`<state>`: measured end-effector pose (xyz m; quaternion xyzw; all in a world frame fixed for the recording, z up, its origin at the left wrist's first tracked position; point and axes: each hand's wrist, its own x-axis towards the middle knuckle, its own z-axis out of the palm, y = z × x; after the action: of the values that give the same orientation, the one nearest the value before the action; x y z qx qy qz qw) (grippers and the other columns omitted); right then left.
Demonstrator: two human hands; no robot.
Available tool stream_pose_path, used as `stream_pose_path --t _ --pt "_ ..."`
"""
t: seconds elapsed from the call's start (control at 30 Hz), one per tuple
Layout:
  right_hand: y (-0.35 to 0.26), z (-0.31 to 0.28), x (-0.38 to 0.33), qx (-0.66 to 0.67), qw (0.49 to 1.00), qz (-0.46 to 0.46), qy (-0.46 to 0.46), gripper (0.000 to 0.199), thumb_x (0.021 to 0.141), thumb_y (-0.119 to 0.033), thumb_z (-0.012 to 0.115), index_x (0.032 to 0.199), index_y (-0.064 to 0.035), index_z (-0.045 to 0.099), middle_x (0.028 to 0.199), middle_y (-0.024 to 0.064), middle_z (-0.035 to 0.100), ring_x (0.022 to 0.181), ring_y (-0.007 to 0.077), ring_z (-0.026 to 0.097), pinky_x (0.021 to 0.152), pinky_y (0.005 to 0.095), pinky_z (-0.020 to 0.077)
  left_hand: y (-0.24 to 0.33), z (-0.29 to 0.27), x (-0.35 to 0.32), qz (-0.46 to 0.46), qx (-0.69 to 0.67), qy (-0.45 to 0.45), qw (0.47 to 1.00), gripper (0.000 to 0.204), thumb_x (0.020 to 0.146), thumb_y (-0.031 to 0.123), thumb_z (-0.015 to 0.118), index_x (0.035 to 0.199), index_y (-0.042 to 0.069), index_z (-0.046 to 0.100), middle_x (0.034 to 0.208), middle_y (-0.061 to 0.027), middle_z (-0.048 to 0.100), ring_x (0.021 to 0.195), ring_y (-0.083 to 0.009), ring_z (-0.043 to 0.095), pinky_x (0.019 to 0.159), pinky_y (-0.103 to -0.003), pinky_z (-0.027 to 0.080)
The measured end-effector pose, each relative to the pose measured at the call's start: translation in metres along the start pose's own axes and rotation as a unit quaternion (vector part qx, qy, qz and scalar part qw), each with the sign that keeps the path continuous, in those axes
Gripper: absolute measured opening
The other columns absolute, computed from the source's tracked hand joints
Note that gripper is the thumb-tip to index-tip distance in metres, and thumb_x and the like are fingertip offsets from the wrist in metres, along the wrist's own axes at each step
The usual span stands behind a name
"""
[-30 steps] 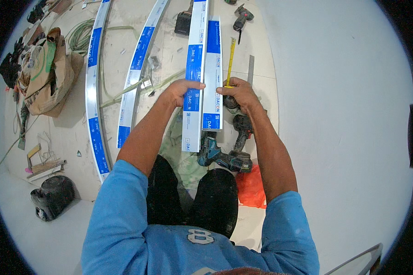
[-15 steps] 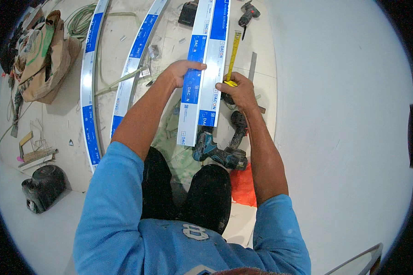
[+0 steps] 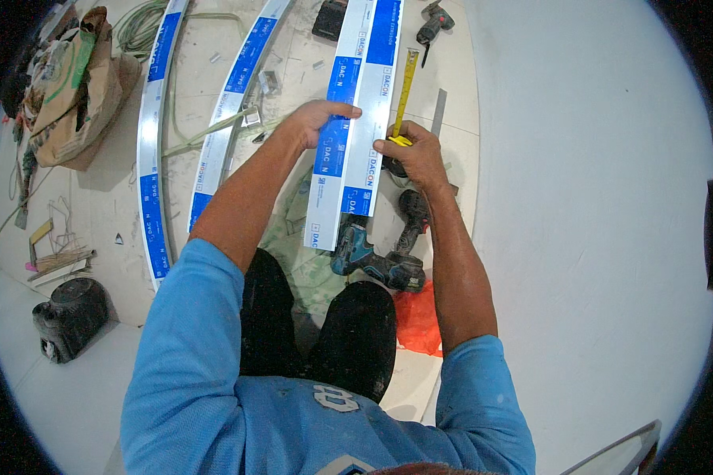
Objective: The person measures and marks aluminum profiles using a tape measure and marker. They then use a power drill to create holes in the profiles. Finally, they assemble the profiles together, fitting them into a frame structure.
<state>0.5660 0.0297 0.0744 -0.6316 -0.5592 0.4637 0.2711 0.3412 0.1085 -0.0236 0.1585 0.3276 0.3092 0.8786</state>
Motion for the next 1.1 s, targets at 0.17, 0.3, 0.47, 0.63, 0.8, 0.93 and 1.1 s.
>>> stream_pose_path --t 0.17,0.3,0.47,0.63,0.8,0.93,1.1 --pt "0.009 0.0 0.004 0.007 1.0 0.003 -0.007 0.049 0.078 -0.021 0.09 0.117 0.0048 0.074 0.106 0.0154 0.077 0.096 0.0227 0.073 0.09 0.0371 0.0582 0.0 0.0 -0.004 -0.004 -0.006 -0.008 1.0 0.058 0.086 0.004 0.079 0.138 -0.012 0.055 0.118 -0.0275 0.071 0.098 -0.0376 0.076 0.088 -0.052 0.065" --pt "0.017 -0.002 0.009 0.039 0.999 0.0 -0.01 0.049 0.078 -0.021 0.09 0.117 0.0044 0.074 0.107 0.0156 0.077 0.097 0.0226 0.073 0.091 0.0369 0.0581 0.001 0.001 -0.004 -0.009 -0.008 -0.005 1.0 0.059 0.087 0.004 0.079 0.138 -0.012 0.055 0.118 -0.0271 0.071 0.098 -0.0367 0.076 0.089 -0.051 0.065" --pt "0.013 0.0 0.008 0.036 0.999 0.011 -0.013 0.049 0.078 -0.021 0.09 0.117 0.0041 0.074 0.108 0.0159 0.077 0.096 0.023 0.073 0.091 0.037 0.058 -0.001 -0.003 -0.002 -0.015 -0.027 -0.023 0.999 0.058 0.087 0.004 0.078 0.138 -0.012 0.055 0.12 -0.0271 0.07 0.1 -0.0362 0.076 0.09 -0.051 0.064" --pt "0.008 0.0 0.003 -0.014 1.0 -0.005 0.001 0.048 0.079 -0.023 0.089 0.116 0.0042 0.074 0.107 0.0167 0.077 0.095 0.0231 0.073 0.09 0.0374 0.0581 0.002 0.003 -0.008 0.0 0.0 0.003 1.0 0.061 0.087 0.002 0.077 0.14 -0.013 0.052 0.121 -0.0289 0.069 0.101 -0.038 0.075 0.09 -0.05 0.065" --pt "0.019 0.0 0.007 -0.007 0.999 -0.033 -0.002 0.047 0.079 -0.024 0.089 0.114 0.0039 0.074 0.106 0.0174 0.077 0.095 0.0238 0.073 0.088 0.0383 0.0587 0.0 0.002 -0.006 0.013 0.006 0.011 1.0 0.064 0.086 0.002 0.078 0.141 -0.015 0.049 0.12 -0.0302 0.068 0.1 -0.0384 0.076 0.088 -0.049 0.065" --pt "0.017 0.001 0.005 -0.019 0.999 -0.03 -0.001 0.046 0.08 -0.024 0.089 0.113 0.0036 0.074 0.103 0.017 0.077 0.094 0.0236 0.073 0.088 0.0382 0.059 -0.002 0.004 -0.008 0.03 0.025 0.014 0.999 0.064 0.086 0.003 0.078 0.14 -0.015 0.049 0.119 -0.0303 0.068 0.098 -0.0378 0.076 0.085 -0.049 0.066" --pt "0.019 0.002 0.005 -0.001 1.0 -0.026 0.0 0.046 0.08 -0.025 0.089 0.112 0.0036 0.074 0.103 0.0171 0.077 0.095 0.0239 0.074 0.088 0.0387 0.0593 -0.001 0.007 -0.01 0.031 0.037 0.02 0.999 0.065 0.085 0.003 0.079 0.139 -0.016 0.05 0.118 -0.0309 0.069 0.096 -0.0373 0.077 0.082 -0.048 0.067"
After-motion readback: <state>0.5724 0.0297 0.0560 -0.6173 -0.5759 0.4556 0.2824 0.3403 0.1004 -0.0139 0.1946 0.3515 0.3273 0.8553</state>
